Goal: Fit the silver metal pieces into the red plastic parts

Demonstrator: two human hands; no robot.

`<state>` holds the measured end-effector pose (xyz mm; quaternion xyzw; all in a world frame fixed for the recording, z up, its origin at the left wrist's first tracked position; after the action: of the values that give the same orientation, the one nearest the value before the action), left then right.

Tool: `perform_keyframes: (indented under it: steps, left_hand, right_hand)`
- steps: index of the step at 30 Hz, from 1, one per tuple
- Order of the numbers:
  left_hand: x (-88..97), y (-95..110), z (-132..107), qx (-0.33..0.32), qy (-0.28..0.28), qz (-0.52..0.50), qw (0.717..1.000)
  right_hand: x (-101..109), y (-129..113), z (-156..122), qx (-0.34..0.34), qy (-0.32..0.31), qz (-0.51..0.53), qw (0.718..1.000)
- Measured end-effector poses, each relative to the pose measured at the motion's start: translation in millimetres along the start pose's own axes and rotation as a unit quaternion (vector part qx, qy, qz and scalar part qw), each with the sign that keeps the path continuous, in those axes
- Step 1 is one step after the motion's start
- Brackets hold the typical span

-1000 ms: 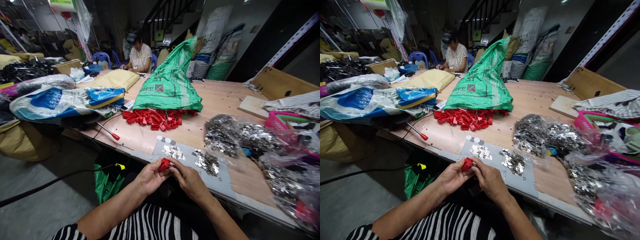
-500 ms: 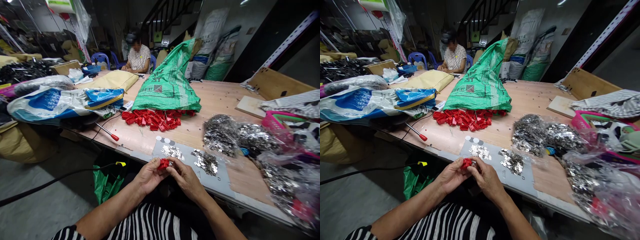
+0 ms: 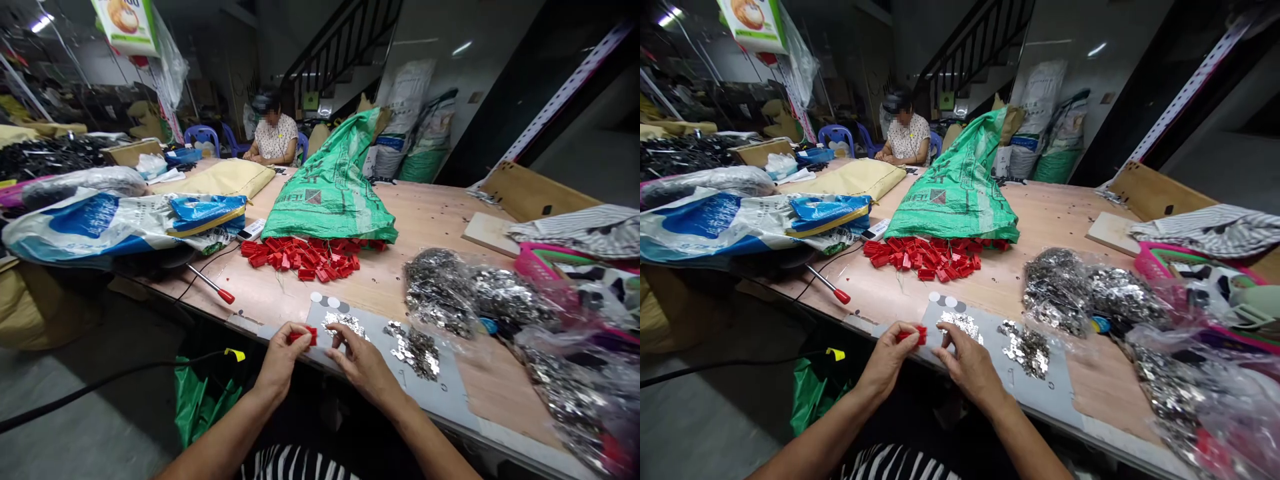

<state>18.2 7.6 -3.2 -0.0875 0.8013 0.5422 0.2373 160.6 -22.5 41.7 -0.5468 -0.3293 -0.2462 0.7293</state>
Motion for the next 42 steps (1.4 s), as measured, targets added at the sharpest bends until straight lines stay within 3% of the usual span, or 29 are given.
perform_keyframes:
  steps: [4,8,11,15,17,21,25,28,31,34,36,38,42]
  left_hand:
    - [39.3,39.9,20.0,-0.14,0.11,0.172,0.969]
    - [62.6,48.7,30.6,-0.169,0.153,0.222,0.948]
    - [67.4,46.5,28.9,-0.169,0.157,0.246,0.941]
    - [57.8,57.5,8.9,-0.22,0.176,0.33,0.901]
    - [48.1,62.4,-1.7,-0.244,0.171,0.347,0.889]
    - [25.8,53.8,-6.3,-0.229,0.11,0.33,0.909]
    - [0.1,37.1,-2.9,-0.21,0.03,0.292,0.933]
    - [-15.7,22.4,-1.5,-0.173,-0.012,0.282,0.944]
    - [-25.8,9.6,-4.0,-0.137,-0.037,0.284,0.948]
    - [-28.9,-4.5,-6.3,-0.097,-0.054,0.263,0.958]
    - [-30.4,-13.9,-7.5,-0.072,-0.067,0.239,0.966]
    - [-33.0,-20.6,-9.2,-0.055,-0.078,0.22,0.971]
    - [-41.5,-24.6,-14.0,-0.034,-0.097,0.192,0.976]
  right_hand:
    - [12.4,21.3,38.4,0.018,0.015,-0.075,0.997]
    - [12.7,44.4,81.6,-0.011,-0.005,-0.137,0.991]
    - [8.3,53.3,107.0,-0.022,-0.012,-0.144,0.989]
    - [-1.3,48.4,120.7,0.002,-0.025,-0.115,0.993]
    - [-2.8,38.5,115.8,0.017,-0.022,-0.094,0.995]
    - [1.9,3.7,83.8,0.042,-0.003,-0.031,0.999]
    - [3.9,-38.2,40.5,0.056,0.0,0.155,0.986]
    - [3.5,-45.2,14.8,0.034,-0.019,0.249,0.968]
    - [17.5,-14.1,-3.3,-0.02,-0.005,0.238,0.971]
    - [56.5,43.0,-20.8,-0.12,0.06,0.002,0.991]
    - [77.4,72.0,-31.1,-0.18,0.065,-0.163,0.968]
    - [84.9,88.2,-35.3,-0.204,0.048,-0.248,0.946]
    - [81.0,97.5,-32.5,-0.204,0.039,-0.263,0.942]
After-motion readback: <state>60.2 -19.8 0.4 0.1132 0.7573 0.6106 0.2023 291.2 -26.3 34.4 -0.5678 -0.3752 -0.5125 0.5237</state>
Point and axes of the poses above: each hand's wrist, its own z-axis towards the middle knuckle, its own x-axis out of the back of the hand, y = z × x, the point moved 10 cm from there along z, towards the middle knuckle, and after that the axes turned 7 degrees about x, right-handed, at the moved point
